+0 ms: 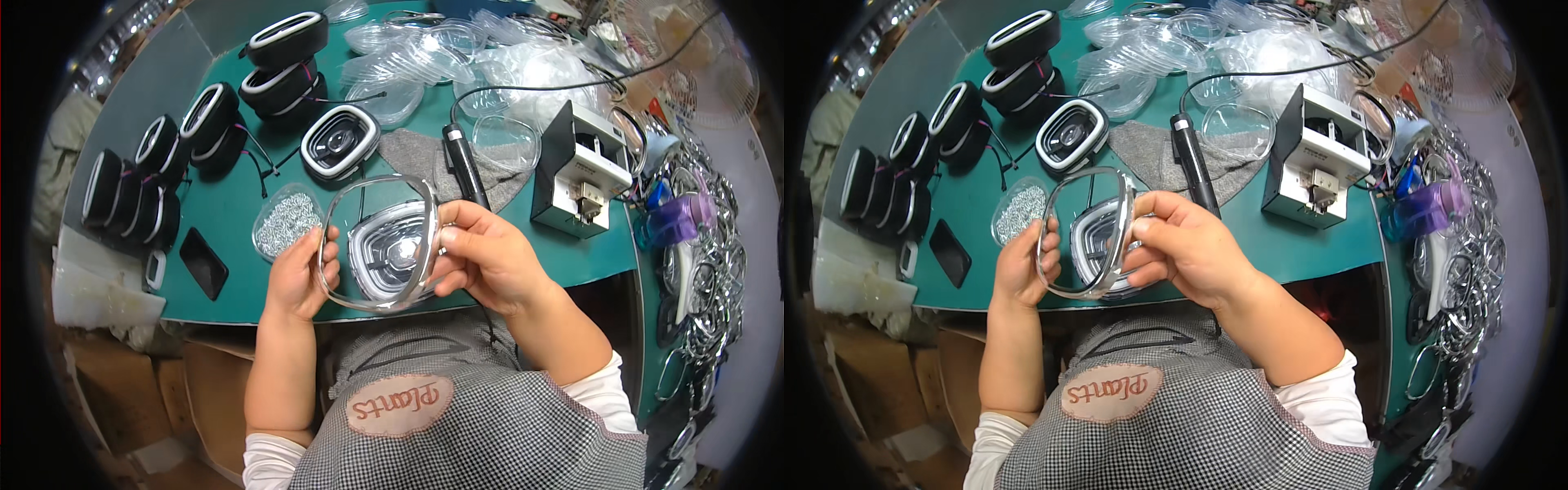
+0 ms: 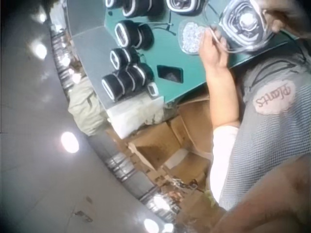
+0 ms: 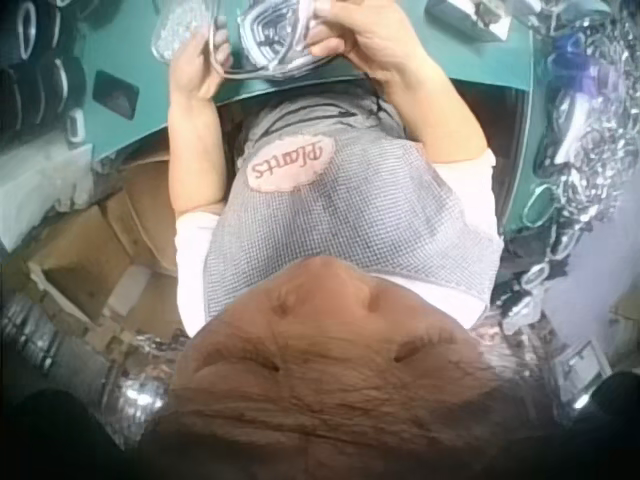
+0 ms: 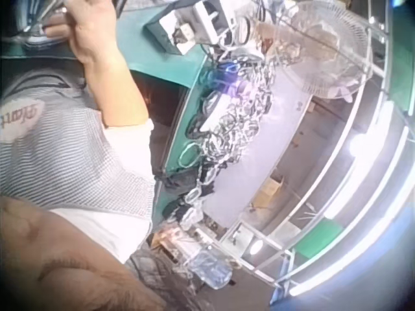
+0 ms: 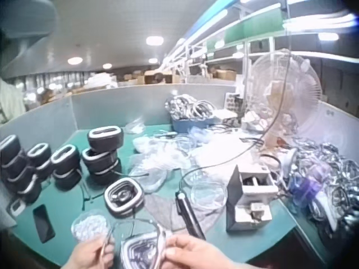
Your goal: The person assembles plastic housing components by securing them together with screws using an electric screwdriver.
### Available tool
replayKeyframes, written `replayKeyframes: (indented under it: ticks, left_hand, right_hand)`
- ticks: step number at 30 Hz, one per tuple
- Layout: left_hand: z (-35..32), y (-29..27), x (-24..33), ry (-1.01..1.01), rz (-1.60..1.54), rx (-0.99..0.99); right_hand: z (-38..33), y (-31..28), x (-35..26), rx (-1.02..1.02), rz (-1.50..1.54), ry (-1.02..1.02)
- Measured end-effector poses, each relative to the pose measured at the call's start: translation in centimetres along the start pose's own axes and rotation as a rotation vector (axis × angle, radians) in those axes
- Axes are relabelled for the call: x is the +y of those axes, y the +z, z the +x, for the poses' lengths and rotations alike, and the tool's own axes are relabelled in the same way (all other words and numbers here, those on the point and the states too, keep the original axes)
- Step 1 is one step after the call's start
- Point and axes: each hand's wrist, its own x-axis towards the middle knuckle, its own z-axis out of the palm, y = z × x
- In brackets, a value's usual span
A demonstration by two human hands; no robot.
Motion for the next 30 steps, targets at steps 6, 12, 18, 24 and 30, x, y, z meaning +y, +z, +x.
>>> replayKeyframes:
  ticks: [6,12,18,24,30]
  left_hand:
    - [-0.1,-0.1,-0.8,0.013,0.071,-0.050]
    - [-0.9,0.6,-1.1,0.061,0.161,0.055]
    - [-2.7,3.0,-0.9,0.152,0.322,0.099]
    - [-2.6,4.5,-2.5,0.311,0.843,0.278]
    - [-1.8,3.4,-3.7,0.404,1.196,0.381]
  right_hand:
    - [-1.6,0.9,0.0,-0.018,-0.095,-0.002]
    - [-1.5,0.7,0.0,0.031,-0.138,-0.004]
    - [0.4,-2.6,-0.9,0.137,-0.422,0.023]
    - [2.5,-4.0,0.2,0.413,-1.260,-0.140]
    - [3.0,-3.0,0.3,0.405,-1.553,-0.180]
